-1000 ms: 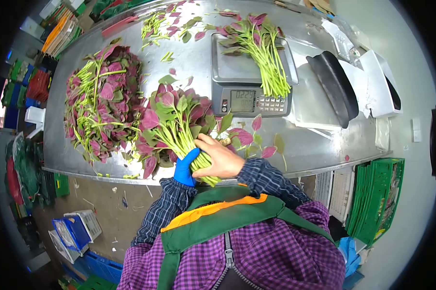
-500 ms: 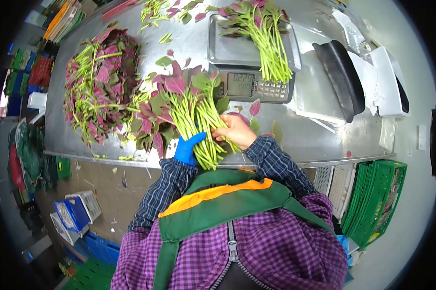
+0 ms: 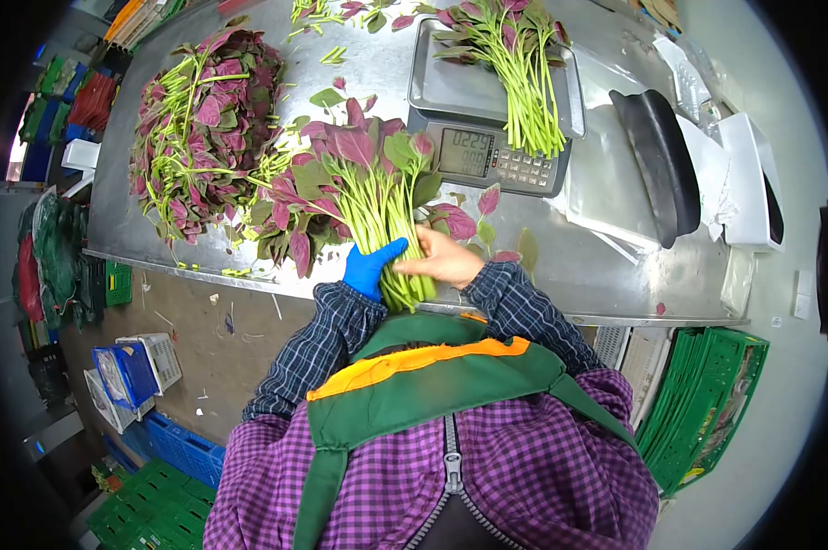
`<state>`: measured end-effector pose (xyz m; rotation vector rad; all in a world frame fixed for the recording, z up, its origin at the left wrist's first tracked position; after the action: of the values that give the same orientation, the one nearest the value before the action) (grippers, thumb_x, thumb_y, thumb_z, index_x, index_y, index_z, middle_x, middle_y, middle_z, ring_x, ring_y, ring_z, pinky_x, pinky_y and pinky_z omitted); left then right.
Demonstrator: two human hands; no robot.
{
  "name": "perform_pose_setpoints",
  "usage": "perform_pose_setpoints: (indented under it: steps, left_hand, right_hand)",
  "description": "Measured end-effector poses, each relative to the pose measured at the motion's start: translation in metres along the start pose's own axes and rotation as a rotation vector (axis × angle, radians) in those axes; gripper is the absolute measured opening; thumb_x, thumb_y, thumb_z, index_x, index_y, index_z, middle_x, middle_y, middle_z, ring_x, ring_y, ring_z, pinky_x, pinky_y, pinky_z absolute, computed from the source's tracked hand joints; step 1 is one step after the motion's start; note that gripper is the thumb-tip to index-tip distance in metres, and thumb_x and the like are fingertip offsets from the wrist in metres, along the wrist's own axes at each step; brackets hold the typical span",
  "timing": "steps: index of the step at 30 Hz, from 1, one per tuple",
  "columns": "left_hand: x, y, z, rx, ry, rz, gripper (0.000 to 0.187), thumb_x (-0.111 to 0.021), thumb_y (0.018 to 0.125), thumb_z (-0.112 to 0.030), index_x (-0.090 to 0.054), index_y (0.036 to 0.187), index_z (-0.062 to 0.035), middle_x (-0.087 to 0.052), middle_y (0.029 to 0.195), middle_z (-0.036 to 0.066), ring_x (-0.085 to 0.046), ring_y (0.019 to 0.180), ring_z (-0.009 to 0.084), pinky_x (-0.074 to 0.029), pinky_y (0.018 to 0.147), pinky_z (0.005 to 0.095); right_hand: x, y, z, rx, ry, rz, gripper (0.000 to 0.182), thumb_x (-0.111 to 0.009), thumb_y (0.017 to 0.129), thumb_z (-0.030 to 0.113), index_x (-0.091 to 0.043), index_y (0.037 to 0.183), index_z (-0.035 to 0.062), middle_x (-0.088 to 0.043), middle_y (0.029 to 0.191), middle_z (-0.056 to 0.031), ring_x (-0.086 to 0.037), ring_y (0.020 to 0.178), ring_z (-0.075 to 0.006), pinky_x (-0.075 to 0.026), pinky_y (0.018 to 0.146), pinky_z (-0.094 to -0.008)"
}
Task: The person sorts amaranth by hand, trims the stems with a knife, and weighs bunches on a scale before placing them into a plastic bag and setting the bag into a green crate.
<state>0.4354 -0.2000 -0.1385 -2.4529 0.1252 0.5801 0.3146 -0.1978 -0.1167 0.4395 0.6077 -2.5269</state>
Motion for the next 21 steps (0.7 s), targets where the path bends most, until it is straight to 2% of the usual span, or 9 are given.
perform_pose_setpoints:
  steps: [3,4,7,11,12,13,15,16,21]
  left_hand:
    - [0.000,0.000,0.005,0.055,-0.027,-0.008,0.042,-0.066,0.078,-0.005,-0.054,0.118,0.0005,-0.061,0.108,0.008,-0.059,0.094,0.0187,-0.048,0.082,0.0313]
    - [0.000,0.000,0.005,0.051,-0.004,-0.004,0.041,-0.066,0.078,-0.005,-0.054,0.117,0.0006,-0.061,0.108,0.008,-0.059,0.094,0.0186,-0.048,0.082,0.0310]
    - [-0.004,-0.004,0.001,0.011,0.056,0.001,0.040,-0.066,0.077,-0.003,-0.054,0.115,0.0004,-0.062,0.105,0.008,-0.059,0.091,0.0180,-0.049,0.079,0.0311]
    - [-0.006,-0.002,0.003,-0.015,0.075,0.008,0.041,-0.068,0.076,-0.006,-0.055,0.114,-0.0008,-0.061,0.103,0.007,-0.059,0.089,0.0171,-0.048,0.078,0.0302]
    - [-0.013,-0.008,0.000,0.029,0.035,-0.008,0.040,-0.068,0.077,-0.007,-0.055,0.113,-0.0011,-0.061,0.102,0.006,-0.059,0.089,0.0167,-0.048,0.079,0.0300]
    - [-0.019,-0.013,-0.001,0.073,-0.004,-0.025,0.039,-0.068,0.077,-0.007,-0.055,0.113,-0.0014,-0.061,0.101,0.006,-0.059,0.088,0.0163,-0.048,0.079,0.0298]
    - [-0.010,-0.009,0.000,-0.046,-0.061,-0.103,0.039,-0.068,0.076,-0.007,-0.055,0.111,-0.0026,-0.060,0.097,0.004,-0.057,0.084,0.0143,-0.046,0.076,0.0293]
    - [-0.007,-0.013,-0.007,-0.073,-0.029,-0.160,0.038,-0.069,0.075,-0.007,-0.055,0.110,-0.0030,-0.059,0.095,0.003,-0.056,0.083,0.0137,-0.046,0.075,0.0286]
    - [0.011,-0.019,-0.016,-0.183,-0.043,-0.235,0.033,-0.066,0.076,-0.009,-0.053,0.107,-0.0062,-0.056,0.081,0.002,-0.055,0.069,0.0135,-0.047,0.061,0.0278]
  right_hand:
    - [0.013,0.010,-0.024,0.104,-0.385,-0.115,0.050,-0.064,0.077,0.000,-0.042,0.122,-0.0020,-0.054,0.116,-0.0088,-0.049,0.106,-0.0140,-0.037,0.095,-0.0279]
    - [0.011,0.002,-0.008,0.137,-0.503,-0.199,0.045,-0.065,0.075,0.015,-0.046,0.111,-0.0039,-0.058,0.103,-0.0180,-0.056,0.096,-0.0227,-0.043,0.085,-0.0322]
    - [0.021,0.002,-0.013,0.046,-0.449,-0.271,0.043,-0.060,0.077,0.016,-0.046,0.113,-0.0043,-0.059,0.102,-0.0172,-0.056,0.095,-0.0225,-0.043,0.086,-0.0322]
    - [0.017,-0.001,-0.005,0.177,-0.274,-0.163,0.039,-0.057,0.080,0.013,-0.047,0.114,-0.0047,-0.059,0.106,-0.0155,-0.056,0.097,-0.0199,-0.043,0.087,-0.0310]
    - [0.021,-0.001,0.000,0.121,-0.401,-0.196,0.037,-0.052,0.082,0.000,-0.045,0.118,-0.0012,-0.056,0.109,-0.0089,-0.054,0.097,-0.0141,-0.044,0.085,-0.0282]
    - [0.023,-0.003,0.008,0.127,-0.410,-0.200,0.037,-0.052,0.082,0.000,-0.045,0.118,-0.0012,-0.056,0.109,-0.0089,-0.054,0.097,-0.0141,-0.044,0.085,-0.0282]
    - [0.029,-0.018,0.021,-0.040,-0.072,-0.339,0.032,-0.047,0.082,0.000,-0.045,0.114,0.0002,-0.057,0.095,-0.0074,-0.058,0.079,-0.0132,-0.049,0.068,-0.0271]
    - [0.028,-0.031,0.048,-0.004,-0.148,-0.371,0.028,-0.042,0.084,0.001,-0.045,0.111,0.0012,-0.054,0.081,-0.0040,-0.053,0.061,-0.0100,-0.045,0.052,-0.0242]
    - [0.044,-0.072,0.152,0.433,-0.205,-0.502,0.024,-0.041,0.083,0.002,-0.046,0.107,0.0015,-0.049,0.070,-0.0008,-0.046,0.055,-0.0072,-0.040,0.049,-0.0226]
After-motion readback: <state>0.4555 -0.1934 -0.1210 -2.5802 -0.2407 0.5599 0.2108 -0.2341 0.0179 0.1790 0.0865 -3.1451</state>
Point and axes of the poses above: each hand's wrist, its own y-axis towards the middle knuckle, its own x-axis out of the back of the hand, z = x × y, the point moved 6 cm from there along y, towards the middle knuckle
